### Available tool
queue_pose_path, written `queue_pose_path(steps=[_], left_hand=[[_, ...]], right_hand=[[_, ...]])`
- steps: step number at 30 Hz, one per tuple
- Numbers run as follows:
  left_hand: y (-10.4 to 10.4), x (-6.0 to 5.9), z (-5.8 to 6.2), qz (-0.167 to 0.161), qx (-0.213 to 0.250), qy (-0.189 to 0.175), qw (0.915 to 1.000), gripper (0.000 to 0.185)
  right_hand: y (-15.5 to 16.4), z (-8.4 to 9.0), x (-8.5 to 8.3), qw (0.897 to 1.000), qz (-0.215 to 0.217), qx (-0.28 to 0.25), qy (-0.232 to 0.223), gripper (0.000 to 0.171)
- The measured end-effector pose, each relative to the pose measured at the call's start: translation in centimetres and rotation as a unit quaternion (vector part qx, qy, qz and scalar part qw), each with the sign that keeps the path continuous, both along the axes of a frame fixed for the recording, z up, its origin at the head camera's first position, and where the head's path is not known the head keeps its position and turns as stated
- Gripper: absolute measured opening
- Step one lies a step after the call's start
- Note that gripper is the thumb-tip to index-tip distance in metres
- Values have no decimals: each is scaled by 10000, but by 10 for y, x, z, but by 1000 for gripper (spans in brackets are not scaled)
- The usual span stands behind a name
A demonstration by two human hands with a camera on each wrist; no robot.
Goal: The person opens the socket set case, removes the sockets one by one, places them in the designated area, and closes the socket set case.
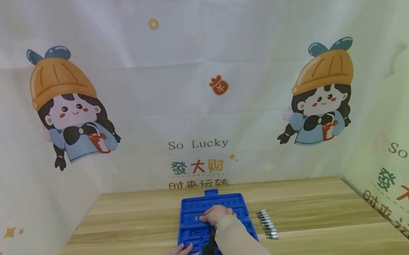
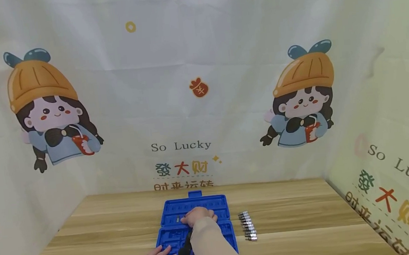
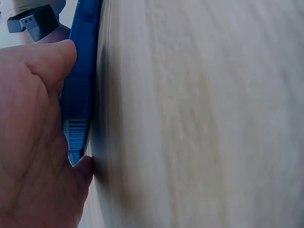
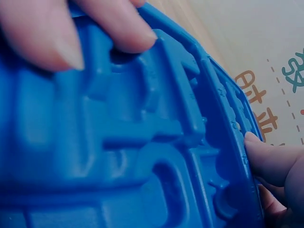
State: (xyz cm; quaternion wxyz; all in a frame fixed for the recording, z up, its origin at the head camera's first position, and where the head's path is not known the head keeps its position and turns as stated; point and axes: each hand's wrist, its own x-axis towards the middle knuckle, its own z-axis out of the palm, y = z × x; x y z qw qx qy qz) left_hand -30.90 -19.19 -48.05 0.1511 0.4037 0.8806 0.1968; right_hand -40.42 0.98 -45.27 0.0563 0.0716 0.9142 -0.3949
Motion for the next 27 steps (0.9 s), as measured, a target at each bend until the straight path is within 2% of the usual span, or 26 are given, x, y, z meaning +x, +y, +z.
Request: queue_pose_path(steps=[2,9,19,27], left_hand=[[1,0,-1,11,-26,112,9999,51],[4,1,3,39,-162,151,9997,52],[2,1,2,-75,-3,180,9998,51],[0,-2,-3,-5,53,189,9998,51]], right_hand=[[1,-1,-2,10000,40,-25,-42,11],[2,-4,-7,9997,175,-189,-9,9],[2,9,-1,9993,356,86,12,11],[6,2,-2,9975,318,-613,117,8]])
